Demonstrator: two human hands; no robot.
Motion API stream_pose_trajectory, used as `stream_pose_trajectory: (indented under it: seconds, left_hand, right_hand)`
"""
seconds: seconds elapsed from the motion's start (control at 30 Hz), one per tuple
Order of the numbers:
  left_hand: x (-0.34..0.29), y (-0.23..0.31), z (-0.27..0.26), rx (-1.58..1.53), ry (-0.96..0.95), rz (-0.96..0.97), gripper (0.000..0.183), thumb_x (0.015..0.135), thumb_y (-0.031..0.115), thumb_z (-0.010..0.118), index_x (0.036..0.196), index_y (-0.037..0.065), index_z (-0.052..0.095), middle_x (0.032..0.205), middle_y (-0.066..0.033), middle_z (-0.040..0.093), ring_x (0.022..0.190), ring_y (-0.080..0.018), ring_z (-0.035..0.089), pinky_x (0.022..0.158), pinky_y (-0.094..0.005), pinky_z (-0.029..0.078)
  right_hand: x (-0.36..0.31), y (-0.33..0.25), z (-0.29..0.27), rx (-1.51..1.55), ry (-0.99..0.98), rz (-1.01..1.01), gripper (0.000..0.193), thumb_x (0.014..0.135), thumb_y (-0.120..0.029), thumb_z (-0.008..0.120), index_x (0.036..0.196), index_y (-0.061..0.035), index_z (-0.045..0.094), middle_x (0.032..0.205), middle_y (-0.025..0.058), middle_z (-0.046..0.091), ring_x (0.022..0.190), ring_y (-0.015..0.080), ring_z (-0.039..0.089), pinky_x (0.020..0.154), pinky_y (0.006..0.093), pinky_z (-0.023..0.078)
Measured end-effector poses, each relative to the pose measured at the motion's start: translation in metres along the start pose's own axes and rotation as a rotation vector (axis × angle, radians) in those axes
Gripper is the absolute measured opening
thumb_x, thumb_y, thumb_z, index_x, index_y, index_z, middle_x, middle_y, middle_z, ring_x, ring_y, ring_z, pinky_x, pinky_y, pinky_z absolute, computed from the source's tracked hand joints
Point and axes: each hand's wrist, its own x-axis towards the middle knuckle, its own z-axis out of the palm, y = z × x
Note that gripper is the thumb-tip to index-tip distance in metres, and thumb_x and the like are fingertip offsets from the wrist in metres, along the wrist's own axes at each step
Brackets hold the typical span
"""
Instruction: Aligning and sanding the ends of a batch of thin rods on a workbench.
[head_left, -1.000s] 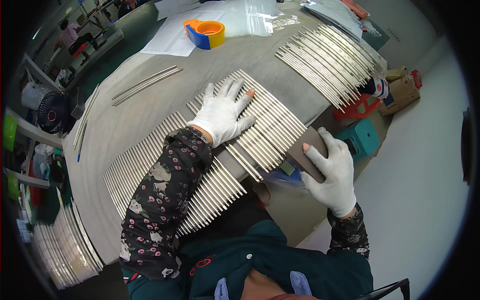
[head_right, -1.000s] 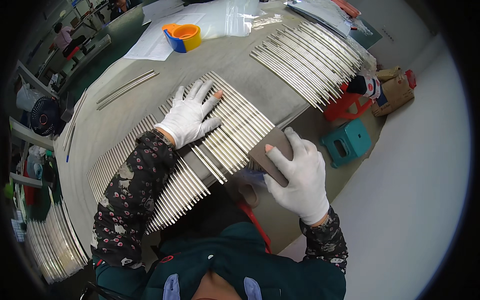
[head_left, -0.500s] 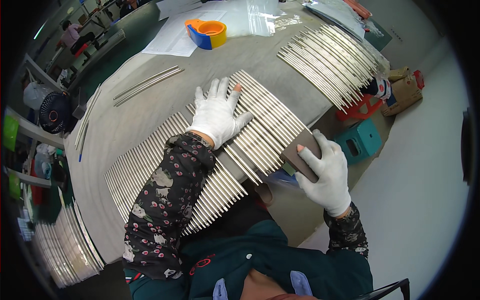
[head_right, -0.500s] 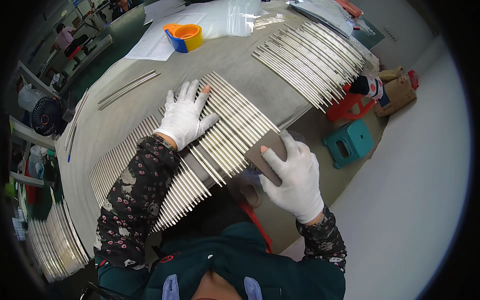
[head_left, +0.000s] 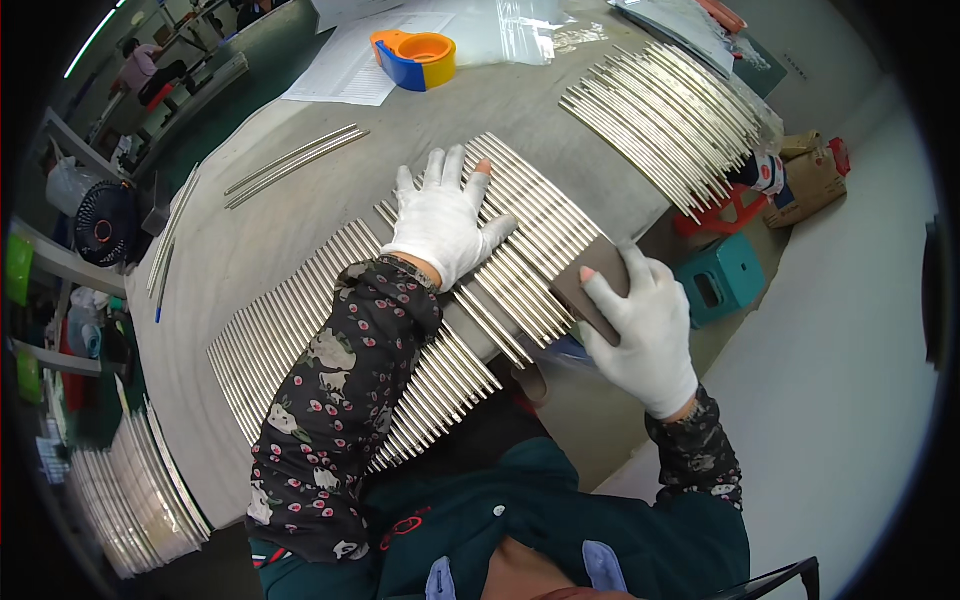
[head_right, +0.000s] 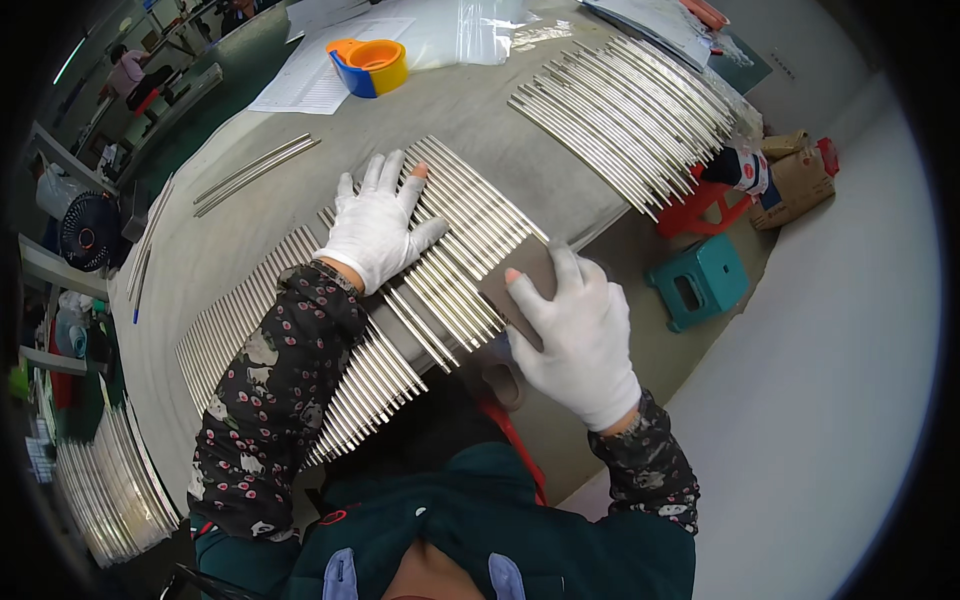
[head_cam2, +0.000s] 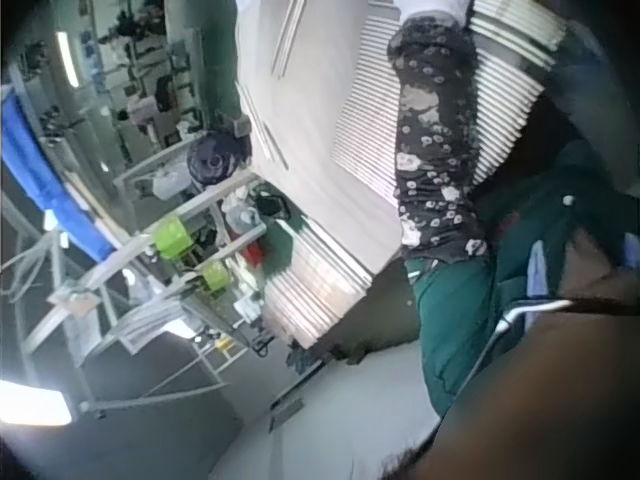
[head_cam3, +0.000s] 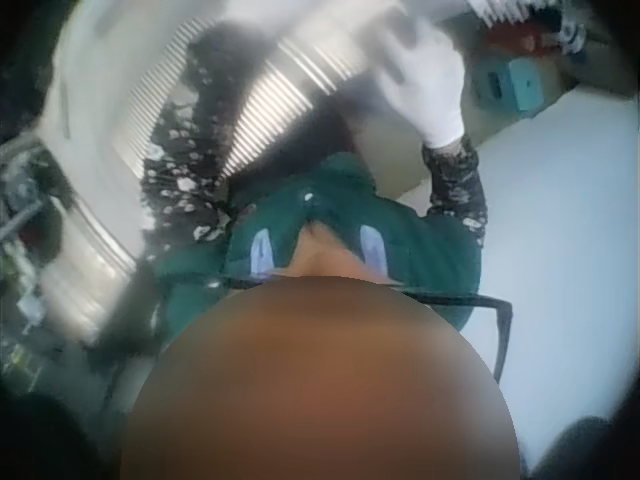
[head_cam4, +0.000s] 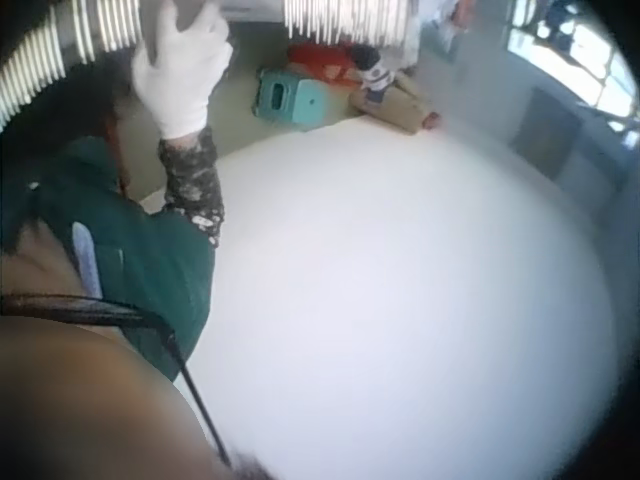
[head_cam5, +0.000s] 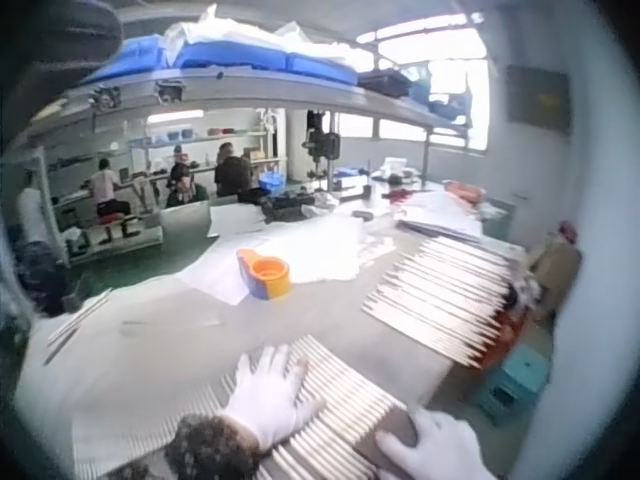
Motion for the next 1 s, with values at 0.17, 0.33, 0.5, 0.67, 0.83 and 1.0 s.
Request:
stream_pose_trajectory:
  seconds: [0.17, 0.33, 0.5, 0.67, 0.83, 1.0]
  left_hand:
    - [0.001, -0.002, 0.001, 0.006, -0.014, 0.001, 0.073, 0.088, 0.056, 0.043, 0.142, 0.009, 0.032, 0.148, -0.0185, 0.025, 0.139, -0.0324, 0.019, 0.109, -0.0568, 0.014]
    - [0.0, -0.003, -0.001, -0.005, -0.026, 0.004, 0.072, 0.088, 0.056, 0.043, 0.142, 0.009, 0.033, 0.148, -0.0184, 0.025, 0.139, -0.0327, 0.02, 0.109, -0.0567, 0.013]
    - [-0.005, -0.008, 0.0, 0.012, -0.032, -0.007, 0.072, 0.088, 0.056, 0.042, 0.142, 0.009, 0.032, 0.149, -0.0182, 0.024, 0.139, -0.0322, 0.018, 0.11, -0.056, 0.012]
    - [-0.014, -0.01, -0.004, 0.033, -0.058, -0.009, 0.072, 0.089, 0.056, 0.041, 0.143, 0.009, 0.03, 0.149, -0.0178, 0.022, 0.14, -0.032, 0.017, 0.11, -0.0556, 0.012]
    - [-0.021, -0.013, -0.002, 0.04, -0.045, -0.009, 0.071, 0.089, 0.054, 0.042, 0.143, 0.009, 0.031, 0.148, -0.0181, 0.024, 0.139, -0.0322, 0.019, 0.11, -0.056, 0.013]
    - [-0.023, -0.016, 0.0, 0.046, -0.014, -0.003, 0.069, 0.09, 0.054, 0.04, 0.142, 0.009, 0.032, 0.147, -0.0183, 0.026, 0.138, -0.0325, 0.02, 0.109, -0.0563, 0.014]
  right_hand:
    - [0.007, 0.0, -0.003, 0.072, -0.024, 0.015, 0.047, 0.06, -0.016, 0.07, 0.107, -0.0121, 0.062, 0.119, 0.0224, 0.051, 0.096, 0.0336, 0.053, 0.077, 0.0392, 0.044]
    - [-0.043, 0.005, -0.034, 0.081, -0.045, 0.099, 0.052, 0.054, -0.015, 0.074, 0.105, -0.0145, 0.063, 0.122, 0.0211, 0.051, 0.097, 0.035, 0.053, 0.077, 0.0427, 0.044]
    - [-0.052, -0.023, -0.026, 0.171, -0.095, 0.097, 0.053, 0.056, -0.019, 0.075, 0.106, -0.0142, 0.062, 0.12, 0.0241, 0.051, 0.095, 0.036, 0.054, 0.076, 0.0422, 0.045]
    - [-0.047, -0.035, -0.017, 0.206, -0.042, 0.077, 0.052, 0.057, -0.019, 0.075, 0.107, -0.0141, 0.062, 0.119, 0.0245, 0.052, 0.093, 0.0356, 0.055, 0.074, 0.0423, 0.046]
    - [-0.049, -0.038, -0.014, 0.228, -0.059, 0.09, 0.053, 0.057, -0.019, 0.075, 0.107, -0.0138, 0.062, 0.12, 0.0241, 0.051, 0.093, 0.0353, 0.054, 0.075, 0.0425, 0.046]
    - [-0.05, -0.037, -0.016, 0.213, -0.051, 0.085, 0.053, 0.056, -0.018, 0.075, 0.107, -0.0134, 0.062, 0.12, 0.0243, 0.051, 0.094, 0.0354, 0.054, 0.076, 0.0424, 0.045]
